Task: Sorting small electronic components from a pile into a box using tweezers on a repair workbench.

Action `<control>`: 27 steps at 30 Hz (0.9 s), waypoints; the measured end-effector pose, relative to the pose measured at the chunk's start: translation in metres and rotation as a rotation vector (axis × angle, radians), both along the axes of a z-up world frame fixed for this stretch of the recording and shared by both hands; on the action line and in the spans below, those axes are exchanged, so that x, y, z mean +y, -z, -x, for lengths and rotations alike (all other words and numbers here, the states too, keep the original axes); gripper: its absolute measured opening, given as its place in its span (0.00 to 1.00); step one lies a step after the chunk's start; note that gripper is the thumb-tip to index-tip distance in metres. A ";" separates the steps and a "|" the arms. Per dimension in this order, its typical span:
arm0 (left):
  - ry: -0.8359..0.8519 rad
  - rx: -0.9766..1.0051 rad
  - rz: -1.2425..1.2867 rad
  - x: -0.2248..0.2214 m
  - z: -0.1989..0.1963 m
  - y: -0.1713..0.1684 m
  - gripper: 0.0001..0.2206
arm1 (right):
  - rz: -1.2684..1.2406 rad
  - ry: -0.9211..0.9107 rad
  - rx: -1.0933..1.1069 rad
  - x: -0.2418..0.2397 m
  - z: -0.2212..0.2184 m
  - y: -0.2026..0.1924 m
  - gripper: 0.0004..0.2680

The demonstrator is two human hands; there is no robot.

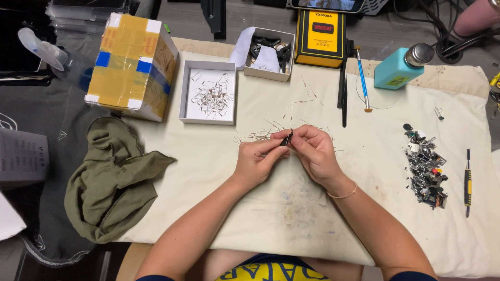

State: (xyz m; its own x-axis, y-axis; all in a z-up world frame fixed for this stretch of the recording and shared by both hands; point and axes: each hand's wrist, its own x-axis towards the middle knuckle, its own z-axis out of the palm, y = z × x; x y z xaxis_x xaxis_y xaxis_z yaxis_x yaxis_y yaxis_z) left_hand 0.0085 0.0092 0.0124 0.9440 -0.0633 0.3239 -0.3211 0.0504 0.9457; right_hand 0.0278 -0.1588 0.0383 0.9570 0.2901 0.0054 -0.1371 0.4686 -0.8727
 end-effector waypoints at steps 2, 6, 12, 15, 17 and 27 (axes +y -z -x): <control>-0.020 -0.013 -0.018 0.000 -0.002 0.004 0.07 | 0.007 -0.017 0.006 0.000 -0.001 0.000 0.07; -0.078 -0.013 -0.065 -0.001 -0.001 0.011 0.08 | 0.034 -0.053 -0.009 0.002 -0.001 -0.004 0.08; -0.186 0.216 0.139 0.014 -0.014 -0.001 0.07 | 0.294 0.100 -0.176 -0.007 -0.004 -0.004 0.09; -0.285 0.424 0.467 0.038 -0.029 -0.017 0.09 | 0.556 0.251 -0.256 -0.023 -0.002 0.010 0.06; -0.318 0.468 0.513 0.050 -0.033 -0.022 0.09 | 0.806 0.343 -0.392 -0.026 0.005 0.010 0.04; -0.380 0.638 0.661 0.069 -0.041 -0.023 0.11 | 1.529 0.291 -0.657 -0.018 0.010 0.014 0.01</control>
State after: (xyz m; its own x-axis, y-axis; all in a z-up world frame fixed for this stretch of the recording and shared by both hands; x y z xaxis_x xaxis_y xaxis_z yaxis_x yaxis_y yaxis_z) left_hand 0.0493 0.0782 0.0358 0.8736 0.2898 -0.3909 0.1340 0.6290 0.7657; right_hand 0.0182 -0.1769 0.0243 0.9259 0.2331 0.2973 0.3403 -0.8562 -0.3886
